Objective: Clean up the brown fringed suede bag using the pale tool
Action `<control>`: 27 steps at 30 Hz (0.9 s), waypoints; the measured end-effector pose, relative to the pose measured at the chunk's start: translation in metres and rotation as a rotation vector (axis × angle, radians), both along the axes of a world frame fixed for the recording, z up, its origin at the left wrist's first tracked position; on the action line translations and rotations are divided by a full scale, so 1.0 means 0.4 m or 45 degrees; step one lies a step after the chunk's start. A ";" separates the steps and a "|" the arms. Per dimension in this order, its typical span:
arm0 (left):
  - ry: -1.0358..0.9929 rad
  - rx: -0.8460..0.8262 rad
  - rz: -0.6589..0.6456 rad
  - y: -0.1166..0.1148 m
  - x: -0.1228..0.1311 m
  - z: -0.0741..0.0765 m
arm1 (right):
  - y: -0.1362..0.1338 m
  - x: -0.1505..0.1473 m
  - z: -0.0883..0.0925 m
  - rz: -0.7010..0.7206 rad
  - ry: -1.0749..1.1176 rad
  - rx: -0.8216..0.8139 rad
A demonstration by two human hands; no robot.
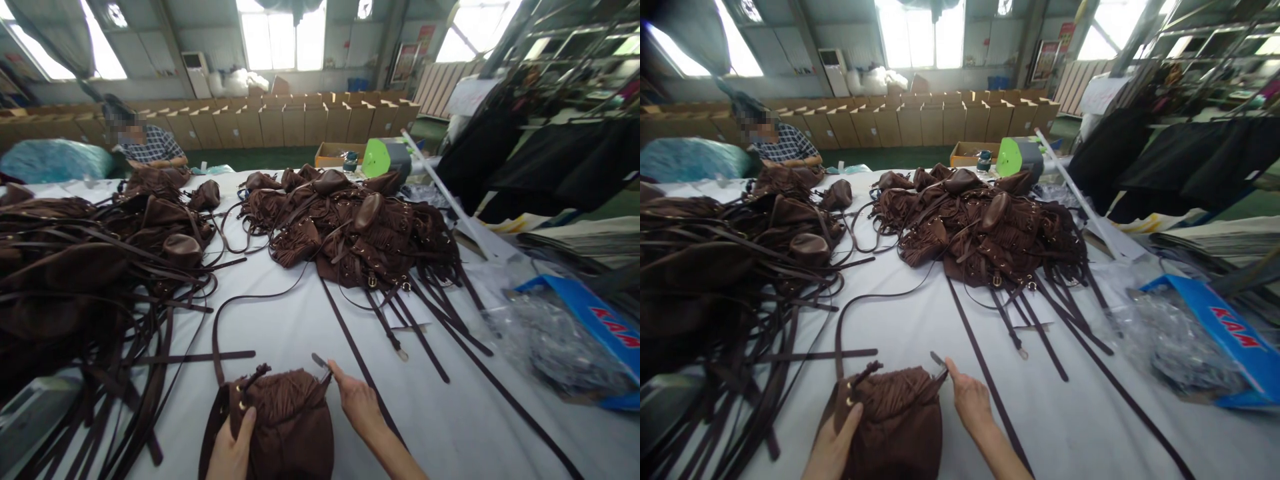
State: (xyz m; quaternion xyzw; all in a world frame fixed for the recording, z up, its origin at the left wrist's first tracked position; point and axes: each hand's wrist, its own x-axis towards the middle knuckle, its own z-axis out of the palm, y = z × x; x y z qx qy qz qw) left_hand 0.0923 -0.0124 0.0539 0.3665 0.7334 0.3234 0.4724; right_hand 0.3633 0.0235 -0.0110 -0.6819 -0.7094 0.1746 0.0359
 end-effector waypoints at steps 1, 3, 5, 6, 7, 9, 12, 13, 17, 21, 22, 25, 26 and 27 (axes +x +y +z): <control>0.015 0.013 -0.032 0.000 0.000 -0.003 | 0.004 0.004 -0.005 -0.119 0.180 -0.019; 0.012 0.014 -0.082 -0.003 -0.010 -0.012 | 0.021 0.029 -0.015 -0.370 0.509 -0.039; -0.038 -0.034 -0.004 -0.005 -0.030 -0.020 | 0.040 0.073 -0.018 -0.574 0.666 -0.057; -0.079 -0.082 0.070 -0.004 -0.040 -0.021 | 0.044 0.093 -0.014 -0.643 0.677 -0.064; -0.136 -0.140 0.153 -0.002 -0.049 -0.020 | 0.041 0.108 -0.008 -0.695 0.676 -0.076; -0.280 -0.239 0.303 0.006 -0.055 -0.012 | 0.012 0.109 0.015 -0.698 0.714 -0.043; -0.535 -0.287 0.378 0.025 -0.034 0.006 | -0.070 0.040 0.057 -0.117 0.647 0.359; -0.599 -0.286 0.372 0.030 -0.024 0.009 | -0.096 0.009 0.066 0.179 0.547 0.549; -0.625 -0.239 0.252 0.031 -0.005 0.003 | -0.121 -0.050 0.062 0.663 -0.016 0.814; -0.506 -0.194 0.113 0.006 -0.022 -0.025 | -0.052 0.010 0.018 0.445 -0.373 0.640; -0.503 -0.196 0.094 0.001 -0.025 -0.032 | -0.035 0.023 0.008 0.431 -0.408 0.607; -0.487 -0.209 0.069 -0.008 -0.027 -0.053 | -0.003 0.032 -0.014 0.401 -0.443 0.518; -0.475 -0.214 0.065 -0.009 -0.028 -0.060 | 0.003 0.027 -0.019 0.379 -0.438 0.477; -0.464 -0.218 0.064 -0.009 -0.029 -0.066 | 0.007 0.021 -0.024 0.347 -0.426 0.435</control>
